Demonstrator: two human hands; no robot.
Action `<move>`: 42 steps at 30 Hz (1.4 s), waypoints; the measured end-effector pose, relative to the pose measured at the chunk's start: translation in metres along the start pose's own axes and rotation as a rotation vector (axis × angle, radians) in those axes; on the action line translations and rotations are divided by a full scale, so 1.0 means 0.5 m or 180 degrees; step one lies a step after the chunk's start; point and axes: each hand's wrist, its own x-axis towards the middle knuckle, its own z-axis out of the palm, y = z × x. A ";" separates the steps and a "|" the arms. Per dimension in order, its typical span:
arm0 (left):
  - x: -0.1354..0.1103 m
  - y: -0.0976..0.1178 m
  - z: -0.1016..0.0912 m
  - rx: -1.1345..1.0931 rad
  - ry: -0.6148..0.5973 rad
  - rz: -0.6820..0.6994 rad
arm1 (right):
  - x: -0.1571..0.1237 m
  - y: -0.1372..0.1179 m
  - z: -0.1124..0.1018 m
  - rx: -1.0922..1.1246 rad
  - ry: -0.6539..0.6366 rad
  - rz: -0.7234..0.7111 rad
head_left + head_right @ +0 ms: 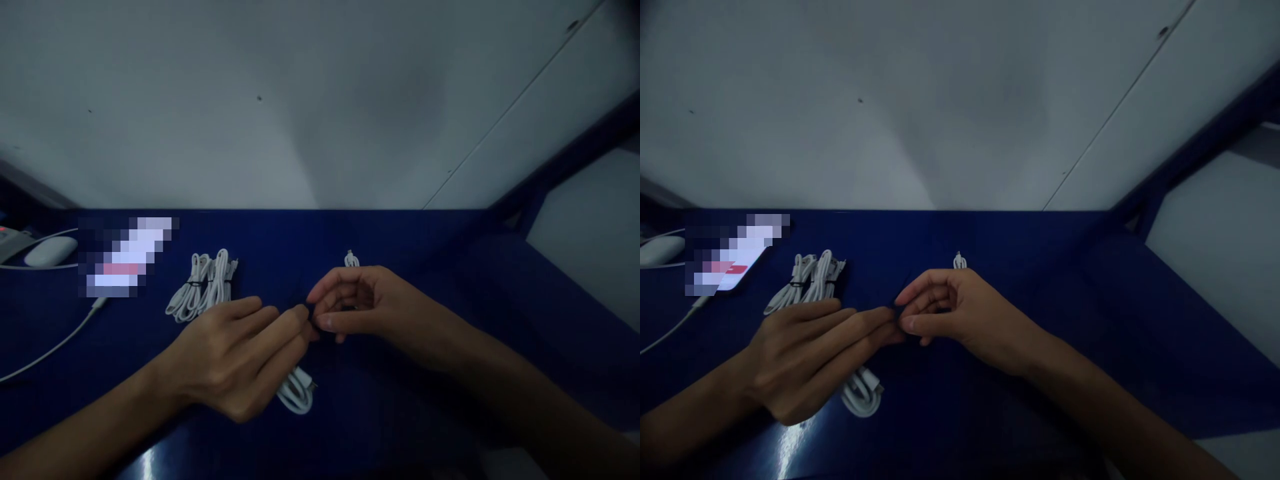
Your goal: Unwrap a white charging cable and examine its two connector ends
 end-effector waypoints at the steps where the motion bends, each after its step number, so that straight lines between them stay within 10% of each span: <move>1: -0.001 0.001 0.002 -0.0018 0.0056 0.0010 | 0.000 -0.001 0.001 -0.0032 0.0042 0.0007; 16: -0.006 0.011 -0.006 -0.0172 0.0077 0.0045 | -0.005 -0.012 0.026 0.0014 -0.0068 0.0158; 30: 0.007 0.001 0.001 0.0182 -0.0222 -0.0316 | -0.007 0.010 0.065 -0.0472 0.0759 -0.0388; 42: -0.005 0.003 -0.013 0.0011 0.0108 -0.0117 | -0.001 0.003 0.027 0.0507 0.0167 -0.0005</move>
